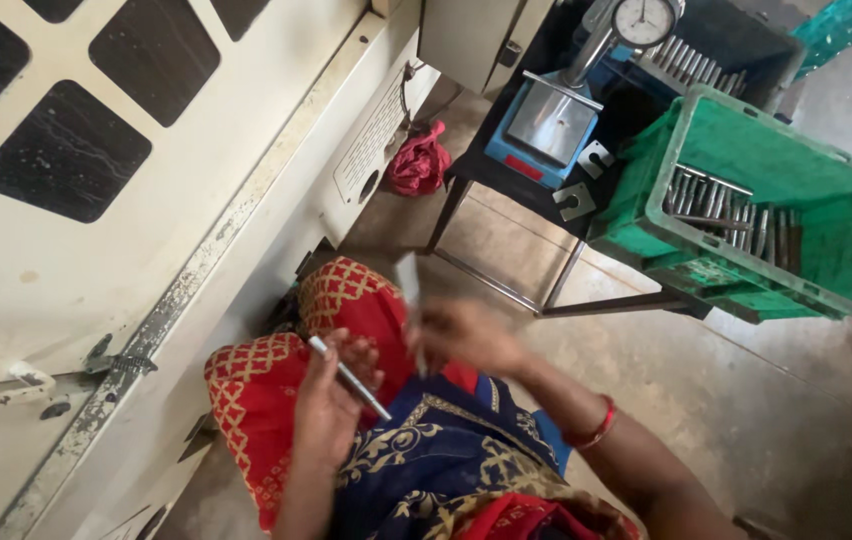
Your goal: The person sits on the floor and repeatedly rubs two small metal rods together by hand. They open a machine door, place one rod inside, close the door, and press a button on the control panel. The person then retrieves the rod and continues rubbing the rods together.
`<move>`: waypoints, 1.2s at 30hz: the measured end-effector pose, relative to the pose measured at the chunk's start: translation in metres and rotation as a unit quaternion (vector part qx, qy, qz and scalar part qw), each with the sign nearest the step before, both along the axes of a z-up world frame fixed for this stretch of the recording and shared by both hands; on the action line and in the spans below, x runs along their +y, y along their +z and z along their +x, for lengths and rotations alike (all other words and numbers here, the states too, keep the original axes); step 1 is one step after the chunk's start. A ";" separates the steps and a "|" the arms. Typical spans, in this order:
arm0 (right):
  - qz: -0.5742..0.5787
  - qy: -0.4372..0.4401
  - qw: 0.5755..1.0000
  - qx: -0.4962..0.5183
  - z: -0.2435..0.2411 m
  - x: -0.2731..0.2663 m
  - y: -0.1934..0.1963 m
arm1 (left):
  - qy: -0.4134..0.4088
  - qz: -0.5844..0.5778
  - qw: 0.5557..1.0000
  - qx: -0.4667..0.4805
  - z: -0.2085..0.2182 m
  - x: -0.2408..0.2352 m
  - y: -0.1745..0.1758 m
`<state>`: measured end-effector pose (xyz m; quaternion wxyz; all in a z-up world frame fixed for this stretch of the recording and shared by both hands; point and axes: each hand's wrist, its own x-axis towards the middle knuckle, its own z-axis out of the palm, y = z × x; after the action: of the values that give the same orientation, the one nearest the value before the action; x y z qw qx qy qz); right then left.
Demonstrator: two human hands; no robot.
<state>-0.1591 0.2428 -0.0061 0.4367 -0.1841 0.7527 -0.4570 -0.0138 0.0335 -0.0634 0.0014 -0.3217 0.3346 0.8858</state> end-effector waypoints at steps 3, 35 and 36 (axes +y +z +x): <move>-0.084 0.042 0.994 0.055 0.018 -0.003 -0.006 | -0.004 0.025 1.000 -0.014 0.007 0.013 -0.012; -0.357 0.157 0.852 0.349 0.035 -0.093 -0.004 | 0.061 0.134 0.983 0.114 0.063 -0.007 0.009; -0.328 0.119 0.877 0.329 0.042 -0.099 -0.009 | 0.068 0.088 0.990 0.087 0.067 -0.007 0.011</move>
<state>-0.1171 0.1443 -0.0156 0.1293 -0.5453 0.6320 -0.5353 0.0531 0.0270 -0.0521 -0.0598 -0.2638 0.2312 0.9345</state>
